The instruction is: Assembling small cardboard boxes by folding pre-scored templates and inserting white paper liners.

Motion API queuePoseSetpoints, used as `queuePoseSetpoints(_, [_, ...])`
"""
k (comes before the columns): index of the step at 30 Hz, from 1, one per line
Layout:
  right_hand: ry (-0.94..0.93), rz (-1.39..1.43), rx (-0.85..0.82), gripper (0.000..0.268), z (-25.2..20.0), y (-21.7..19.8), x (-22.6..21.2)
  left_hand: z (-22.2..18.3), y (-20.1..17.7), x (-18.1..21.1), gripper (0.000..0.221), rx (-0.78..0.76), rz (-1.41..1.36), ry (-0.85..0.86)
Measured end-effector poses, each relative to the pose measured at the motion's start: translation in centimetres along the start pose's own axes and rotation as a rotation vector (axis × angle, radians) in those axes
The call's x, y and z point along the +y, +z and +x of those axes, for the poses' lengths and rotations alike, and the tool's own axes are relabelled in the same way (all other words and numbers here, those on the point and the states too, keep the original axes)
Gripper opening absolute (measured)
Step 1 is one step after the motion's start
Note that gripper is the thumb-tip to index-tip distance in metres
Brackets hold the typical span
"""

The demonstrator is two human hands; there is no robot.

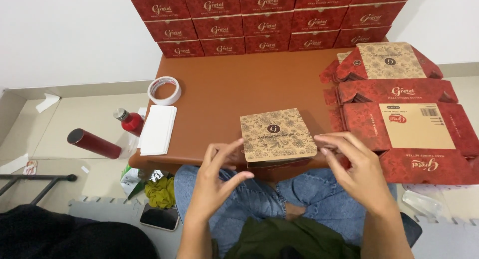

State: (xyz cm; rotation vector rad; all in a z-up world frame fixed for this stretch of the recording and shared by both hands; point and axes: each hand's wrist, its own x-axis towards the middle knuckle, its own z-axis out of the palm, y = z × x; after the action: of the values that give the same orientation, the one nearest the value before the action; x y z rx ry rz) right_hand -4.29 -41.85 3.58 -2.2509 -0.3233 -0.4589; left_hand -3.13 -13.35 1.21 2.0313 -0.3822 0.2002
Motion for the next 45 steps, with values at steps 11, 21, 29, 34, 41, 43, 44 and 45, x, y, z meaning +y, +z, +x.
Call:
queuePoseSetpoints(11, [-0.025, 0.024, 0.219, 0.022, -1.5, 3.3, 0.3, -0.7, 2.5, 0.7, 0.019, 0.296, 0.166, 0.159])
queuePoseSetpoints(21, [-0.106, -0.074, 0.250, 0.019, -1.7, 4.1, 0.0, -0.5, 3.5, 0.6, 0.012, 0.395, 0.476, 0.366])
queuePoseSetpoints(29, [-0.136, -0.092, 0.251, 0.020, -1.6, 4.1, 0.1, -0.4, 3.2, 0.2, 0.012, 0.394, 0.534, 0.427])
queuePoseSetpoints(34, [-0.267, -0.175, 0.348, 0.015, -1.4, 4.9, 2.5, 0.1, 3.5, -2.1, 0.012, 0.419, 0.440, 0.484])
queuePoseSetpoints(41, [-0.246, -0.197, 0.283, 0.014, -1.4, 4.5, 1.6, -0.3, 3.2, -1.0, 0.006, 0.372, 0.455, 0.441])
queuePoseSetpoints(43, [-0.225, -0.196, 0.260, 0.019, -1.5, 4.3, 1.2, -0.5, 3.2, -0.4, 0.007, 0.369, 0.431, 0.395])
queuePoseSetpoints(44, [-0.195, -0.172, 0.250, 0.018, -1.7, 4.3, 1.5, -0.6, 3.2, -0.4, 0.007, 0.355, 0.423, 0.386])
queuePoseSetpoints(45, [-0.165, -0.143, 0.239, 0.017, -1.8, 4.6, 1.7, -0.7, 3.0, -0.5, 0.007, 0.340, 0.419, 0.375])
